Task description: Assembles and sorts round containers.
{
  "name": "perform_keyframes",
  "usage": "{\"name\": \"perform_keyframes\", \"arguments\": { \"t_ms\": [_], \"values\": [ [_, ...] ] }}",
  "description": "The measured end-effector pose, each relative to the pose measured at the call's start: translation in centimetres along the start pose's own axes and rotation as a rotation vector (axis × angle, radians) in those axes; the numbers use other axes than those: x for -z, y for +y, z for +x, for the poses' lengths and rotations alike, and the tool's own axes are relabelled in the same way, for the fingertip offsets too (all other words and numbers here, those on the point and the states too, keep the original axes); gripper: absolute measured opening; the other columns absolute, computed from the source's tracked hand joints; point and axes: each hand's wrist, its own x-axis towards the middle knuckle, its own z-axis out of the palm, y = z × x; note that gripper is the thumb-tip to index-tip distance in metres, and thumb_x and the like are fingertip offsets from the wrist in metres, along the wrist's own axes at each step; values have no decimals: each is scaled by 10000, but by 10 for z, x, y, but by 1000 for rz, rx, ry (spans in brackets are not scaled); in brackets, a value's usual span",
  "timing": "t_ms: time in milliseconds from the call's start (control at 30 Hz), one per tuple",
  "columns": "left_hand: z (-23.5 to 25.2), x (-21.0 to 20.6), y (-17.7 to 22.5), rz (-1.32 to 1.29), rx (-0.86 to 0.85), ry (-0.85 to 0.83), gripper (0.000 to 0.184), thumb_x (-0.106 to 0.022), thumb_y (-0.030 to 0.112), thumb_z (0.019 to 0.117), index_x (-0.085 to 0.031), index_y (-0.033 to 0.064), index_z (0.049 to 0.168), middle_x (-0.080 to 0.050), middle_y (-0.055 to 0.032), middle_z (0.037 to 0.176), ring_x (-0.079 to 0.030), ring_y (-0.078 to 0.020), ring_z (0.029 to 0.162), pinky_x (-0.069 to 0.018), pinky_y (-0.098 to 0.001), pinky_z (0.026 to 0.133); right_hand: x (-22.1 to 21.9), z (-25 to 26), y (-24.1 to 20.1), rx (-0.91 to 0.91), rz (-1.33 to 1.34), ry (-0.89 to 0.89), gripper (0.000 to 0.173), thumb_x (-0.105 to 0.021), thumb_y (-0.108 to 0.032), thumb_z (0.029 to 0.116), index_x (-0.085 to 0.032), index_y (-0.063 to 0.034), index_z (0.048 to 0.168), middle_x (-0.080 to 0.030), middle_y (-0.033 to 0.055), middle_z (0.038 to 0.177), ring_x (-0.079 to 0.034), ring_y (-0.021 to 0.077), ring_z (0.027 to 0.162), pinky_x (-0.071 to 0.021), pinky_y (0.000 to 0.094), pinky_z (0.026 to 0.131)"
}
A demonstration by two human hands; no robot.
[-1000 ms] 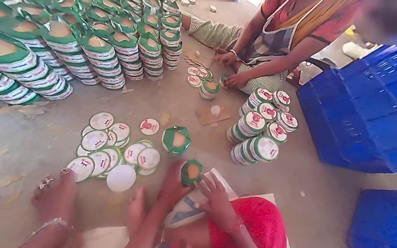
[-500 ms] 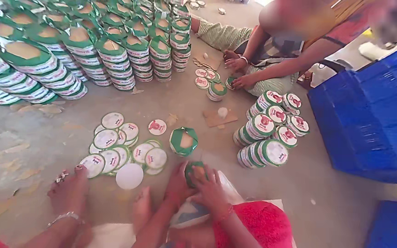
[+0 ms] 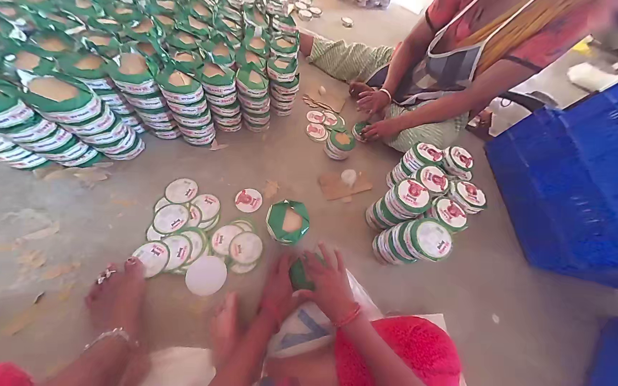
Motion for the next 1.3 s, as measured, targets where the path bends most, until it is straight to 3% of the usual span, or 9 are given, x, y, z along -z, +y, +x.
{"name": "perform_keyframes", "arguments": {
  "t_ms": [100,233,400,567,633,733,1000,1133,1300],
  "values": [
    [1,-3,-1,21,15,21,1012,-879,146,685,-357,-80,1522,-517,-250,1482,-470,-414,1400,-394,-503,1154,-3,-4,-8,101,-134,-7,822,-551,-717,892,-575,-127,1463,-374,20,1647,-204,344,1568,-125,701,1205],
    [2,2,5,29,68,-20,1181,-947,291,602,-329,-46,1550,-466,-271,1509,-474,-401,1389,-397,-476,1152,-3,-8,-9,275,-233,102,812,-629,-665,868,-611,-57,1405,-444,64,1605,-309,331,1534,-192,686,1196],
    [1,27,-12,-31,-128,-143,1106,-933,293,662,-350,-94,1519,-467,-291,1502,-439,-432,1411,-346,-510,1188,-1,-8,9,227,116,390,447,-676,-569,887,-802,-156,1001,-692,107,1310,-507,444,1368,-361,700,1106],
    [13,79,-21,117,-48,93,431,-703,70,865,-631,-51,1273,-615,-288,1285,-582,-457,1213,-460,-578,1051,11,-12,29,-93,574,637,431,-619,-434,955,-751,-44,1083,-633,242,1287,-548,458,1263,-472,597,1023],
    [26,90,-19,210,206,299,543,-728,155,908,-550,-80,1364,-518,-381,1365,-490,-552,1291,-404,-623,1095,14,-11,37,-124,593,679,384,-641,-384,953,-746,-40,1085,-634,236,1280,-572,431,1232,-492,561,1007],
    [46,108,-27,303,530,264,737,-862,316,805,-559,-20,1387,-399,-376,1474,-396,-576,1352,-399,-662,1061,11,-7,40,-150,632,658,384,-641,-383,957,-736,-42,1108,-631,222,1282,-559,417,1246,-471,567,1023],
    [18,137,7,185,324,-16,319,-820,230,863,-742,4,1073,-726,-203,995,-686,-362,970,-506,-590,919,18,-12,27,-116,852,527,345,-667,-266,961,-706,5,1170,-700,173,1198,-657,275,1162,-529,448,1006],
    [20,109,32,-3,243,-256,399,-849,251,823,-721,-23,1082,-718,-176,967,-684,-289,908,-534,-517,896,13,-8,9,-10,1112,263,516,-731,-210,903,-596,27,1341,-677,153,1272,-659,203,1168,-544,362,997],
    [27,60,33,-209,283,-190,600,-881,188,776,-588,-41,1247,-644,-157,1011,-620,-241,888,-523,-430,838,15,10,-1,-245,997,246,461,-671,-64,924,-572,10,1368,-714,173,1103,-699,252,959,-560,414,889]
  ]
}}
